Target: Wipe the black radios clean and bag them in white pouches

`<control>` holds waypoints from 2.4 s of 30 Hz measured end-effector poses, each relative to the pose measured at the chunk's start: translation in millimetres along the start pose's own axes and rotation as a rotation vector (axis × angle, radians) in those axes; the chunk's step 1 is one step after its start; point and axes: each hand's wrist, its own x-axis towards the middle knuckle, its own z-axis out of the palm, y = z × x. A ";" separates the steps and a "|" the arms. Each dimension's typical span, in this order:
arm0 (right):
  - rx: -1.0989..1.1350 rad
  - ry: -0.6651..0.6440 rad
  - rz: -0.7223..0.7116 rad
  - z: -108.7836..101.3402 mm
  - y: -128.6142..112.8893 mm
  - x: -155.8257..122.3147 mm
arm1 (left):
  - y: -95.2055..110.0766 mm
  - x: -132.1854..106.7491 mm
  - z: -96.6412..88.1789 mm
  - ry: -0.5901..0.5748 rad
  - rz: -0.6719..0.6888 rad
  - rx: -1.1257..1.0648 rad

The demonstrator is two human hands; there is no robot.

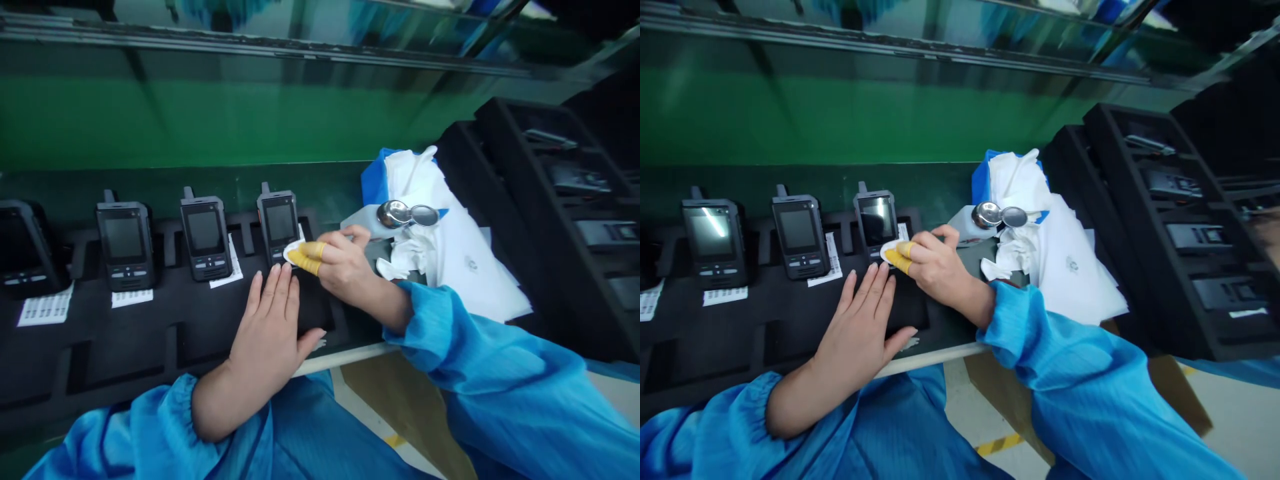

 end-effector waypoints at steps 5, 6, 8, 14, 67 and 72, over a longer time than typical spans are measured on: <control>-0.010 -0.041 -0.059 -10.0 -8.8 -3.7 | -3.3 -9.6 -12.5 0.106 0.051 -0.023; -0.025 -0.033 -0.031 -10.3 -7.9 2.2 | -4.6 -13.0 -15.8 0.129 0.059 -0.036; -0.054 -0.004 0.066 -7.8 -4.3 18.2 | -8.2 -20.3 -21.9 0.171 0.058 -0.060; -0.064 -0.009 0.180 7.6 -2.1 43.1 | -35.6 -45.6 -33.5 0.215 0.013 -0.029; -0.123 0.058 0.034 33.8 -45.2 132.1 | -65.5 -51.0 -24.0 0.054 -0.116 0.005; -0.006 0.114 -0.128 28.0 -54.0 86.6 | -67.1 -50.6 -22.3 0.100 -0.094 -0.012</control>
